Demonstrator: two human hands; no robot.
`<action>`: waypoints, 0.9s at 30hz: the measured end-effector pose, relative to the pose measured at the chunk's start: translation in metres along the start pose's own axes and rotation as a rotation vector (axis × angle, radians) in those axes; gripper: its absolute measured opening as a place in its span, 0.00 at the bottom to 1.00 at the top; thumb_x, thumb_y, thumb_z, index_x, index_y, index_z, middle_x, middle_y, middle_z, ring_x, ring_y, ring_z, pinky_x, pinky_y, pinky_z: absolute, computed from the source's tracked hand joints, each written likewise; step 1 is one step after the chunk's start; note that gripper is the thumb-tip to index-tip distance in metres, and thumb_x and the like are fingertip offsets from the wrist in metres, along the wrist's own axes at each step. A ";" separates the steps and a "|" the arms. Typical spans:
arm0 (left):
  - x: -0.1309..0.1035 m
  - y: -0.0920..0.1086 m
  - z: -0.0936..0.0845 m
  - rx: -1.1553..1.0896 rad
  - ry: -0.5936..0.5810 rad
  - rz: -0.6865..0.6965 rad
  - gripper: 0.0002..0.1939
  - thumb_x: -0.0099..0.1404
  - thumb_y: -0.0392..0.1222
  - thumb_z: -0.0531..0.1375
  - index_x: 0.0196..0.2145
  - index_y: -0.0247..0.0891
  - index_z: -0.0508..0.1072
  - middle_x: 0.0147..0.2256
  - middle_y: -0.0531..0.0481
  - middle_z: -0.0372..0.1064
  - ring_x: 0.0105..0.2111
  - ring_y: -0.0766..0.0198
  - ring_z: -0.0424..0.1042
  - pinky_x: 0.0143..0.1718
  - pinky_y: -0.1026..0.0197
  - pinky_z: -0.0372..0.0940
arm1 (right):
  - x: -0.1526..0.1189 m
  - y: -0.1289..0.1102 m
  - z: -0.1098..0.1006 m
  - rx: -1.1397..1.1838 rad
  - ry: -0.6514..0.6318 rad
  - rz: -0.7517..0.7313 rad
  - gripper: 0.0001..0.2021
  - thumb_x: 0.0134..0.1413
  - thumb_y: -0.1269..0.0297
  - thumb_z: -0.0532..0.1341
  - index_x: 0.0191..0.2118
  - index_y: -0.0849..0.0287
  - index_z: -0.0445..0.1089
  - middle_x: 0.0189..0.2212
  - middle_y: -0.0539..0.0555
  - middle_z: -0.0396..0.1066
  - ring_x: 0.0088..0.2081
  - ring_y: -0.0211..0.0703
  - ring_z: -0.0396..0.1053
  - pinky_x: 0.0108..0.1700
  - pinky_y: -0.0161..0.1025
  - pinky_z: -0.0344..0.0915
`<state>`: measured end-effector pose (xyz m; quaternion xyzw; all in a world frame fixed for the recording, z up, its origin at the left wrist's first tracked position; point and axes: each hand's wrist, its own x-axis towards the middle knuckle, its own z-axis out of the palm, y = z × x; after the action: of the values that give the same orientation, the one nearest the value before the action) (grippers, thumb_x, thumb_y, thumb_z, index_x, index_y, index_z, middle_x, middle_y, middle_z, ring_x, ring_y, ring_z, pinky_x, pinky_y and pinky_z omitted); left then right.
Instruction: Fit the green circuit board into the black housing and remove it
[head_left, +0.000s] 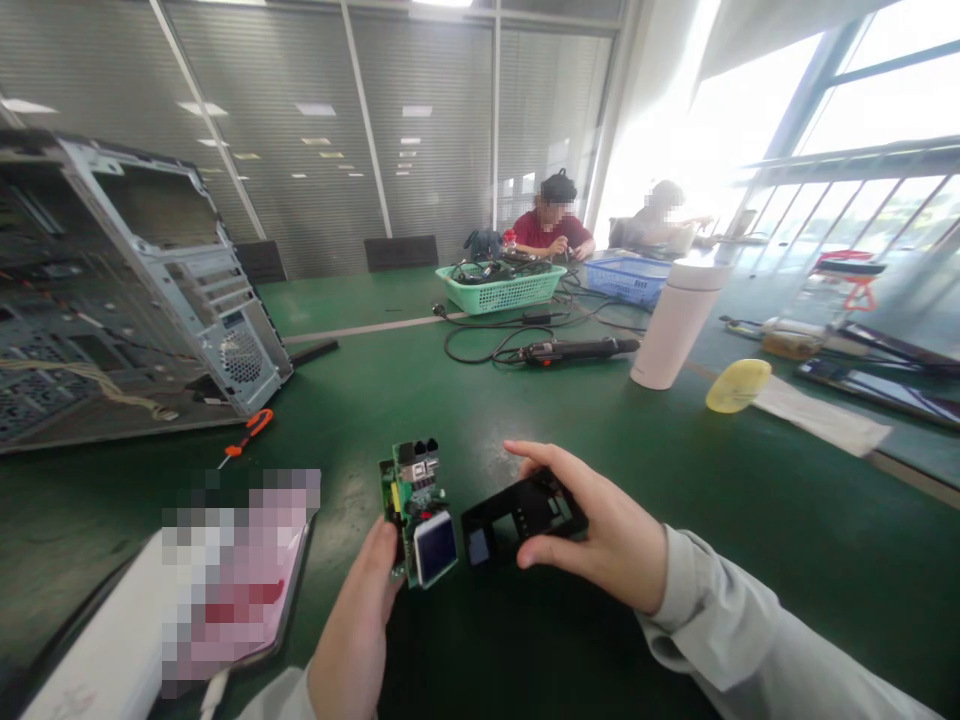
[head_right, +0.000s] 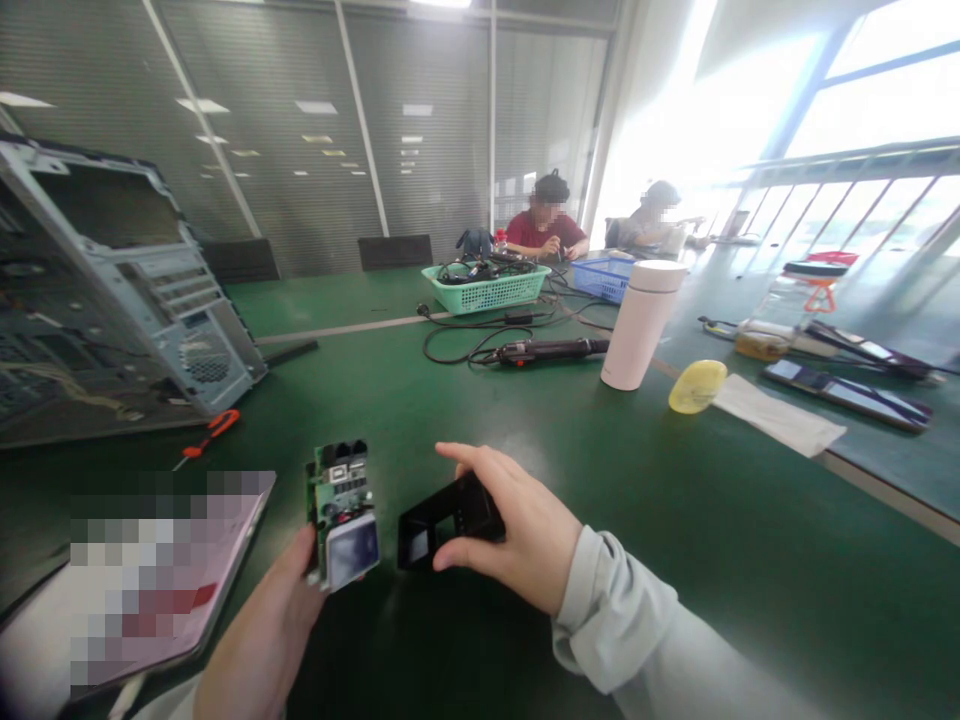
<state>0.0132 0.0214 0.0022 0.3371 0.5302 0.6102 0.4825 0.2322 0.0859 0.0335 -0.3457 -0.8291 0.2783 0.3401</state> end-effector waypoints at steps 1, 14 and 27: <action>0.002 0.001 0.001 -0.018 -0.027 -0.038 0.18 0.59 0.53 0.59 0.38 0.36 0.77 0.33 0.47 0.77 0.39 0.50 0.73 0.41 0.52 0.66 | 0.001 0.000 -0.001 -0.011 0.000 0.009 0.33 0.49 0.47 0.64 0.58 0.54 0.57 0.43 0.54 0.65 0.45 0.44 0.65 0.50 0.45 0.62; -0.005 0.015 0.014 0.013 -0.132 -0.214 0.19 0.49 0.57 0.63 0.28 0.37 0.81 0.20 0.48 0.77 0.26 0.56 0.72 0.31 0.58 0.63 | 0.004 0.013 -0.004 -0.180 -0.021 0.282 0.22 0.56 0.44 0.52 0.45 0.56 0.69 0.23 0.49 0.65 0.25 0.38 0.61 0.29 0.37 0.56; 0.015 -0.008 0.004 -0.107 -0.120 -0.185 0.25 0.53 0.58 0.55 0.33 0.33 0.78 0.23 0.43 0.74 0.26 0.52 0.71 0.21 0.57 0.60 | 0.008 -0.003 0.008 1.309 -0.442 0.817 0.21 0.61 0.50 0.50 0.40 0.64 0.70 0.23 0.52 0.69 0.22 0.33 0.67 0.27 0.30 0.63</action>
<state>0.0139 0.0370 -0.0066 0.2963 0.4957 0.5693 0.5851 0.2203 0.0887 0.0335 -0.2892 -0.3537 0.8725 0.1731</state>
